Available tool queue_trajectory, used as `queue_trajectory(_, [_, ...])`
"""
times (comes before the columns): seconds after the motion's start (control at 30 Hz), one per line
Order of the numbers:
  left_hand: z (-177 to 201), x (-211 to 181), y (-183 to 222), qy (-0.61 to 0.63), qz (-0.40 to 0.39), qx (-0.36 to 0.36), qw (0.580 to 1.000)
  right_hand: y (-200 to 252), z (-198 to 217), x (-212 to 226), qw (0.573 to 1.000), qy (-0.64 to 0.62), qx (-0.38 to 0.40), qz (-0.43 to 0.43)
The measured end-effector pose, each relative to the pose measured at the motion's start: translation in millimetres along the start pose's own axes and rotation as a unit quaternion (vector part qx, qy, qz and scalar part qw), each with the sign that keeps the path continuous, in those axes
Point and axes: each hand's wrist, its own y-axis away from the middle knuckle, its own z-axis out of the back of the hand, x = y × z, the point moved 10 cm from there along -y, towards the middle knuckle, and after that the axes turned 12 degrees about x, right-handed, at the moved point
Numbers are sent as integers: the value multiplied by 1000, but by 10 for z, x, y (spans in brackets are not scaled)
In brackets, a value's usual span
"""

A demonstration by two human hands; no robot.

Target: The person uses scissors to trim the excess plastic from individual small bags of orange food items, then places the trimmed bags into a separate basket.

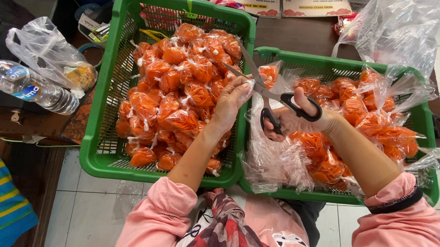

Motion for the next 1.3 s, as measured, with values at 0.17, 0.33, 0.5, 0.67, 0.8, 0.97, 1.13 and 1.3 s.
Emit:
queue_trajectory(0.17, [115, 18, 24, 2, 2, -6, 1000, 102, 210, -200, 999, -32, -15, 20])
queue_trajectory(0.33, [-150, -189, 52, 10, 9, 0, 1000, -7, 4, -31, 999, 36, -17, 2])
queue_trajectory(0.5, [279, 398, -60, 44, -8, 7, 999, 175, 487, -307, 994, -20, -101, 26])
queue_trajectory(0.67, [-188, -389, 31, 68, -68, 43, 994, 451, 570, 319, 928, 149, -325, 105])
queue_trajectory(0.8, [-97, -368, 3, 90, -85, 23, 992, 574, 841, 623, 832, 231, -487, 129])
queue_trajectory(0.97, [300, -219, 86, 30, -97, -79, 992, 70, 930, 494, 783, 291, -542, 90])
queue_trajectory(1.13, [251, -866, 481, -178, -113, -256, 943, -370, 1125, 194, 745, 360, -555, -83])
queue_trajectory(1.3, [508, -690, 564, -194, -127, -348, 908, -847, 1145, -155, 692, 432, -524, -245])
